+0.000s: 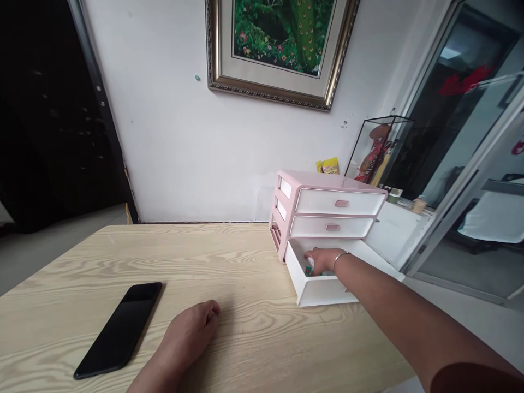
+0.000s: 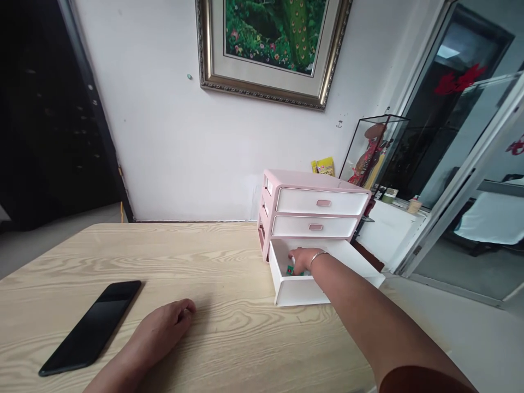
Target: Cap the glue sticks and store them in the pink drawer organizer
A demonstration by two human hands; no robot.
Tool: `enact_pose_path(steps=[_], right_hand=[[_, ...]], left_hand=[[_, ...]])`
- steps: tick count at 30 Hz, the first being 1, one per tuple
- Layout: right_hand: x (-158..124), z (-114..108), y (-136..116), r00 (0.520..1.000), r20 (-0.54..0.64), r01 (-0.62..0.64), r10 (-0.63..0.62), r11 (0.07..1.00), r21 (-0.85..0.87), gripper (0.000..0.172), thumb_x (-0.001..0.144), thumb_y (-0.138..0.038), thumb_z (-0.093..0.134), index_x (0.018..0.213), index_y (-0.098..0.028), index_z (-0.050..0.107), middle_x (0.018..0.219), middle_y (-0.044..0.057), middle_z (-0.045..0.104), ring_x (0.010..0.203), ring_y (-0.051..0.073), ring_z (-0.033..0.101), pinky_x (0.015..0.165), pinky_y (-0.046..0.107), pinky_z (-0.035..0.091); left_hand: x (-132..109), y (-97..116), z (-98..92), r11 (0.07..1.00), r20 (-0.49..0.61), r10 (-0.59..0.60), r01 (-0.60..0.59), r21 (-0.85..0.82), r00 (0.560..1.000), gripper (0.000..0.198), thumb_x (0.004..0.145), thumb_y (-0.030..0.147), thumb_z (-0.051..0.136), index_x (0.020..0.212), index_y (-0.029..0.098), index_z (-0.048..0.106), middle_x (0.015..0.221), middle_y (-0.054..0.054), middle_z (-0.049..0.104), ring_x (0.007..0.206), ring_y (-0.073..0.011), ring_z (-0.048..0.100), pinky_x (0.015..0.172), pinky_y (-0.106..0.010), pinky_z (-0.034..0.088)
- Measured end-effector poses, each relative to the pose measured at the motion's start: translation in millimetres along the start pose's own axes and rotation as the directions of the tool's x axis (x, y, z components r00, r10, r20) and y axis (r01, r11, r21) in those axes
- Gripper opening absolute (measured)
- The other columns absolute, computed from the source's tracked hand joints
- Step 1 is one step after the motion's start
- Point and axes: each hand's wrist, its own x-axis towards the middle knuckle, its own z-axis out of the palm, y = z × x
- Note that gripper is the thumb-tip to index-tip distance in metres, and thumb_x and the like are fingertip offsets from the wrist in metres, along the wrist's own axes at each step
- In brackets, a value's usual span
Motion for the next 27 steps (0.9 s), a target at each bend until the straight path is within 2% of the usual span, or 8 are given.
enact_pose_path(steps=[5,10,15,22,27], right_hand=[[2.6,2.0,-2.6,0.997,0.082,0.014,-0.015,1.000,0.010,0.070,0.048,-0.035,0.086,0.115,-0.028,0.069,0.126,0.010,0.063,0.097,0.032,0.068,0.074,0.038,0.052],[5.8,3.9,-2.2,0.998,0.067,-0.003,0.004,1.000,-0.018,0.065,0.039,-0.024,0.087,0.101,-0.025,0.071,0.123,0.011,0.063,0.096,0.033,0.067,0.074,0.038,0.050],[0.8,4.3,-2.8,0.999,0.034,0.013,-0.012,0.999,-0.042,0.042,0.050,-0.017,0.080,0.091,-0.024,0.074,0.108,0.009,0.069,0.096,0.032,0.068,0.078,0.039,0.049],[-5.7,1.0,0.5,0.999,0.025,0.024,-0.023,0.997,-0.068,0.038,0.057,-0.004,0.074,0.089,-0.024,0.075,0.090,0.007,0.072,0.090,0.030,0.069,0.079,0.038,0.049],[-8.6,0.9,5.2,0.998,-0.053,0.034,-0.038,0.997,-0.072,0.030,0.067,-0.001,0.068,0.088,-0.022,0.074,0.091,0.009,0.072,0.090,0.029,0.069,0.080,0.037,0.047]], left_hand=[[-4.4,3.6,-3.2,1.000,-0.006,-0.018,0.018,-0.002,1.000,0.029,0.089,0.025,0.045,0.099,0.027,0.071,0.093,-0.005,0.077,0.089,-0.0242,0.069,0.070,-0.030,0.038],[-5.2,4.7,-4.1,1.000,-0.004,-0.014,0.014,-0.002,1.000,0.029,0.089,0.025,0.045,0.099,0.026,0.072,0.092,-0.005,0.077,0.088,-0.0237,0.069,0.069,-0.029,0.037],[-4.5,2.3,-1.1,1.000,-0.025,-0.003,0.002,-0.013,1.000,0.028,0.088,0.025,0.044,0.097,0.028,0.071,0.091,-0.004,0.077,0.087,-0.0239,0.069,0.069,-0.029,0.037],[-5.5,3.8,-3.7,1.000,-0.007,0.005,-0.005,-0.011,1.000,0.028,0.088,0.023,0.044,0.098,0.026,0.071,0.091,-0.005,0.077,0.088,-0.0238,0.069,0.069,-0.029,0.037],[-5.2,4.2,-5.0,1.000,-0.008,0.000,-0.001,-0.009,1.000,0.029,0.088,0.024,0.044,0.098,0.026,0.071,0.093,-0.005,0.077,0.089,-0.0243,0.069,0.070,-0.030,0.038]])
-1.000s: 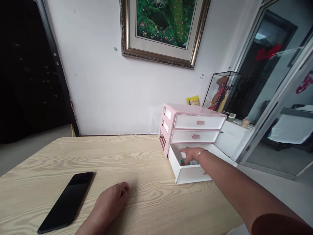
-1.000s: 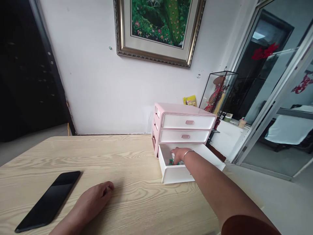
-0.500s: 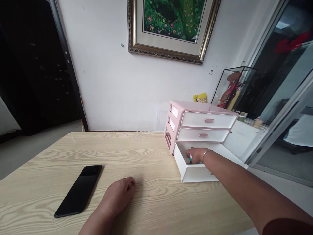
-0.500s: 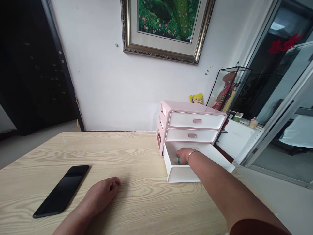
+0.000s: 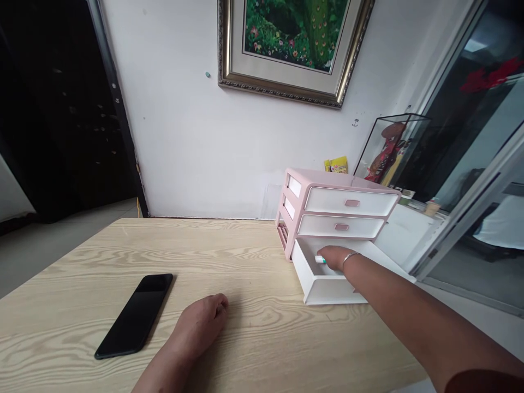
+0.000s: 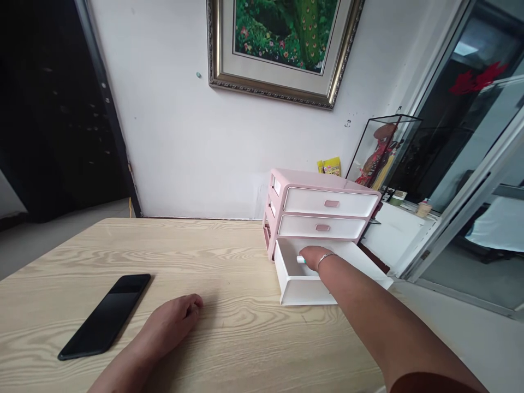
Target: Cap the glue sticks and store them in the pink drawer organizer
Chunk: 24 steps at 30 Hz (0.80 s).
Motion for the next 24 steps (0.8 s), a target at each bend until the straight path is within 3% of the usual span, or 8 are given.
enact_pose_path(steps=[9,13,16,19,21,22,24], right_hand=[[-15.0,-10.6,-5.0,0.975,-0.214,0.071,-0.065,0.997,0.023,0.034,0.081,-0.003,0.056,0.105,-0.021,0.070,0.098,0.012,0.072,0.091,0.028,0.068,0.077,0.033,0.043],[-35.3,-17.9,-4.0,0.950,-0.303,0.100,-0.082,0.994,0.045,0.035,0.084,-0.009,0.058,0.114,-0.022,0.067,0.111,0.011,0.071,0.103,0.028,0.064,0.083,0.030,0.042],[-62.2,-28.1,-7.7,0.899,-0.429,0.143,-0.095,0.986,0.082,0.035,0.083,-0.011,0.059,0.115,-0.023,0.066,0.113,0.009,0.070,0.105,0.027,0.063,0.085,0.029,0.042],[-99.5,-43.9,-24.0,0.795,-0.606,0.177,-0.034,0.968,0.178,0.026,0.084,-0.016,0.060,0.108,-0.023,0.066,0.103,0.008,0.071,0.094,0.026,0.064,0.080,0.030,0.044],[-126.6,-55.2,-43.4,0.730,-0.681,0.254,0.060,0.901,0.352,0.021,0.085,-0.025,0.063,0.106,-0.025,0.065,0.094,0.006,0.071,0.091,0.026,0.064,0.077,0.032,0.047],[-139.0,-59.8,-55.5,0.734,-0.672,0.330,0.095,0.815,0.476,0.020,0.086,-0.032,0.065,0.105,-0.025,0.065,0.090,0.005,0.071,0.088,0.025,0.065,0.076,0.033,0.050],[-157.8,-64.0,-83.6,0.783,-0.618,0.487,0.066,0.552,0.677,0.027,0.081,-0.042,0.072,0.099,-0.024,0.063,0.087,0.004,0.070,0.082,0.023,0.066,0.071,0.033,0.054]], left_hand=[[1.2,0.7,-0.1,1.000,0.000,-0.006,0.006,0.012,1.000,0.030,0.088,0.023,0.045,0.098,0.026,0.073,0.092,-0.006,0.078,0.087,-0.0241,0.069,0.068,-0.029,0.037],[3.1,-1.8,1.8,1.000,-0.004,-0.001,0.001,0.008,1.000,0.028,0.087,0.024,0.046,0.097,0.027,0.072,0.090,-0.005,0.077,0.086,-0.0240,0.069,0.067,-0.029,0.036],[3.2,-2.4,2.6,1.000,-0.008,0.005,-0.006,-0.008,1.000,0.026,0.087,0.024,0.047,0.094,0.027,0.072,0.089,-0.004,0.077,0.085,-0.0232,0.069,0.067,-0.029,0.036],[3.4,-1.7,2.4,0.999,-0.018,-0.013,0.012,-0.033,1.000,0.025,0.088,0.024,0.049,0.097,0.025,0.072,0.090,-0.005,0.076,0.085,-0.0221,0.068,0.068,-0.028,0.037],[4.1,-1.9,1.7,0.996,-0.031,-0.044,0.041,-0.074,0.999,0.026,0.089,0.026,0.048,0.102,0.023,0.071,0.086,-0.005,0.075,0.081,-0.0204,0.067,0.067,-0.028,0.038],[4.6,-2.5,1.3,0.993,-0.042,-0.058,0.053,-0.109,0.997,0.027,0.090,0.029,0.047,0.103,0.022,0.070,0.083,-0.004,0.073,0.077,-0.0193,0.066,0.066,-0.027,0.038],[5.4,-5.1,0.4,0.974,-0.080,-0.077,0.057,-0.219,0.994,0.031,0.093,0.035,0.045,0.107,0.021,0.069,0.079,-0.003,0.071,0.073,-0.0180,0.064,0.066,-0.027,0.040]])
